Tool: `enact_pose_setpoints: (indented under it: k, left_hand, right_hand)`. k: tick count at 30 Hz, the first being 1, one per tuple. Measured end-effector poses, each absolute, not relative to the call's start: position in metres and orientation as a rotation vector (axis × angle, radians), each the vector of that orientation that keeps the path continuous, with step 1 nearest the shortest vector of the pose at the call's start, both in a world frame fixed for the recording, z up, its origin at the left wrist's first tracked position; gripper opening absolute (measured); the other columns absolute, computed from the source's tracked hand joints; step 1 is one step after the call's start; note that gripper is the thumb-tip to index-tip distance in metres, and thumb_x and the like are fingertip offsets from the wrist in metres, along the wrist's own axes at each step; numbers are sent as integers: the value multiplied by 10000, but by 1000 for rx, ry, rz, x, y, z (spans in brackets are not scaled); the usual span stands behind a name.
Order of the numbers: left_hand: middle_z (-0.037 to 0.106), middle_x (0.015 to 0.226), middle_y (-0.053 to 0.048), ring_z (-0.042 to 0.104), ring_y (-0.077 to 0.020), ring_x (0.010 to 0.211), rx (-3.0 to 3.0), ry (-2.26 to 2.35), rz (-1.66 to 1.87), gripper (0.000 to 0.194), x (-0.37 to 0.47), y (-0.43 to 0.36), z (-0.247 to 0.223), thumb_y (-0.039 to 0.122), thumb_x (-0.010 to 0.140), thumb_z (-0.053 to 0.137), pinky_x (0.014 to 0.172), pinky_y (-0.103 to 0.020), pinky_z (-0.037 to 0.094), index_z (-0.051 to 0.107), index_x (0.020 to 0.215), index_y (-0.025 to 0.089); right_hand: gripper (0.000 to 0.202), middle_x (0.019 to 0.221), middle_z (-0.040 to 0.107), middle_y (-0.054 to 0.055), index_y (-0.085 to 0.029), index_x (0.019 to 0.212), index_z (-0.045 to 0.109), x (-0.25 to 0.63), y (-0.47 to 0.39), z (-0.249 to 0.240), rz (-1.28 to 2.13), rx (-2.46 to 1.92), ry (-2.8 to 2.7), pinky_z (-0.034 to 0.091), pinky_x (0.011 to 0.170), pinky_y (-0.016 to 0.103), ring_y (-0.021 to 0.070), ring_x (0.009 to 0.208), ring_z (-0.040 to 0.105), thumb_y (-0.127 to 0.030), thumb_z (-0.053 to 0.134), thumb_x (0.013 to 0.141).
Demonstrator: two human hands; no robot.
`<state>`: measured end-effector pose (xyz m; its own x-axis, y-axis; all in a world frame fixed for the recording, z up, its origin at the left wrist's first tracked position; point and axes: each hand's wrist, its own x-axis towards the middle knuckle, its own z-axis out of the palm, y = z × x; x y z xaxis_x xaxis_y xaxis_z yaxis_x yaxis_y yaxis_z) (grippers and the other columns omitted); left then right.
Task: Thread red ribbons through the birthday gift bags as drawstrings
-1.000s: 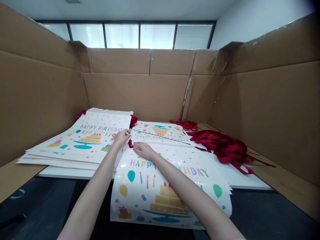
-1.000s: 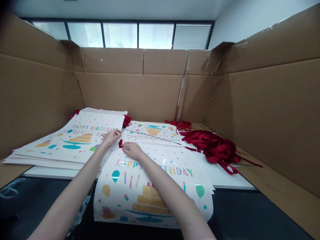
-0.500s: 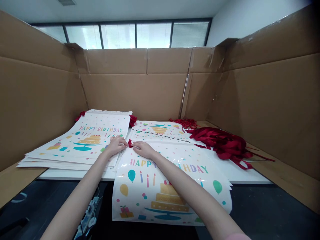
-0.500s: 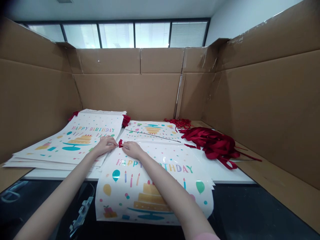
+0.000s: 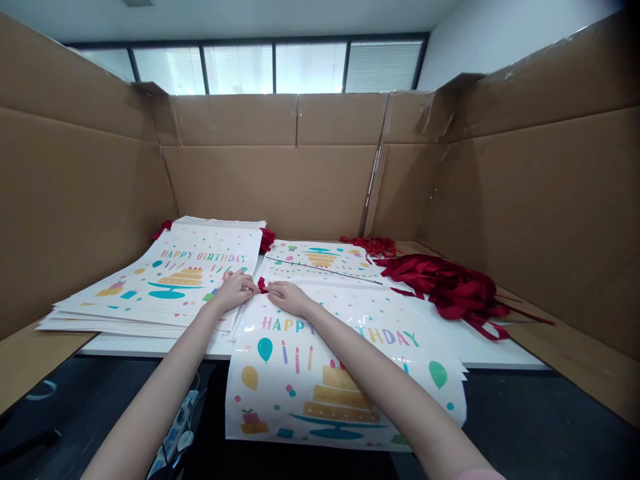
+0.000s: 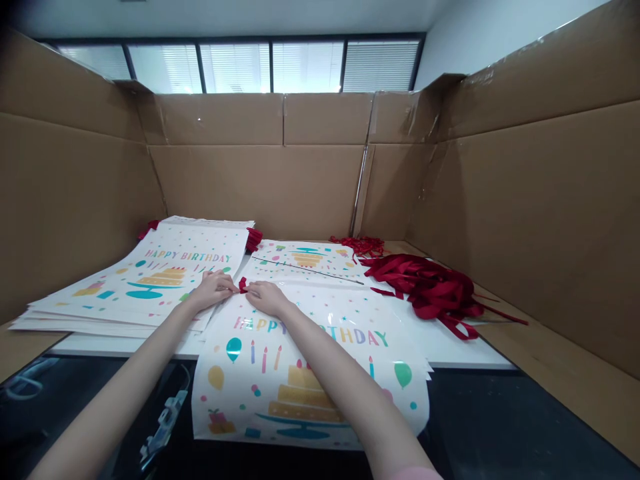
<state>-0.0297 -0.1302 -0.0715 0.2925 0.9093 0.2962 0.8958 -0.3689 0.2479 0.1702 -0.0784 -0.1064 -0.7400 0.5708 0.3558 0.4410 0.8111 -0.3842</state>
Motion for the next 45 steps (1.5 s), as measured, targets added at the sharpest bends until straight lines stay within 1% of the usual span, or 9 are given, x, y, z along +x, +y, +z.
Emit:
enact_pose_setpoints:
  k: [6,9,15,20,32,39,45]
  left_hand:
    - [653,865,-9,496,-231,934,2517,1736,630,302,-32,-129,-75,180,767,466,888,-428,224,737,836,295]
    - [647,857,-6,497,-228,928,2519,1741,640,309,-32,-129,-75,177,764,462,890,-430,220,735,841,299]
    - [642,837,-7,496,-229,912,2514,1742,622,312,-31,-129,-74,155,748,459,883,-432,220,737,805,285]
    - [644,851,-6,494,-232,932,2502,1737,605,321,-30,-131,-73,158,764,454,870,-423,222,732,844,297]
    - [668,868,-5,506,-238,957,2441,1710,557,268,-27,-135,-68,193,771,473,880,-399,242,728,814,265]
    - [637,848,-11,524,-215,885,2416,1769,710,314,-28,-134,-70,182,748,448,887,-407,271,723,877,258]
    - [634,847,-16,523,-226,909,2397,1746,674,297,-27,-136,-67,173,743,459,901,-401,274,733,826,252]
  right_hand:
    - [372,1231,589,45,-210,1192,601,170,-78,-107,378,-745,-2523,352,1011,326,195,1196,485,-316,404,894]
    - [370,1236,586,39,-221,1194,600,170,-77,-108,383,-750,-2519,352,1012,330,195,1200,483,-318,407,893]
    - [369,1232,589,37,-220,1193,601,169,-76,-110,379,-744,-2512,354,1011,325,193,1197,487,-313,418,887]
    - [367,1232,589,32,-228,1195,600,170,-75,-110,385,-740,-2512,354,1013,327,192,1199,485,-313,422,886]
    - [370,1226,594,42,-212,1187,611,170,-78,-107,380,-740,-2529,350,1021,325,193,1208,479,-306,412,889]
    - [371,1257,571,27,-245,1201,601,170,-78,-107,381,-779,-2537,343,1024,328,193,1220,464,-328,409,894]
    - [374,1263,566,41,-239,1193,609,169,-77,-108,379,-778,-2528,345,1023,341,201,1214,470,-341,403,898]
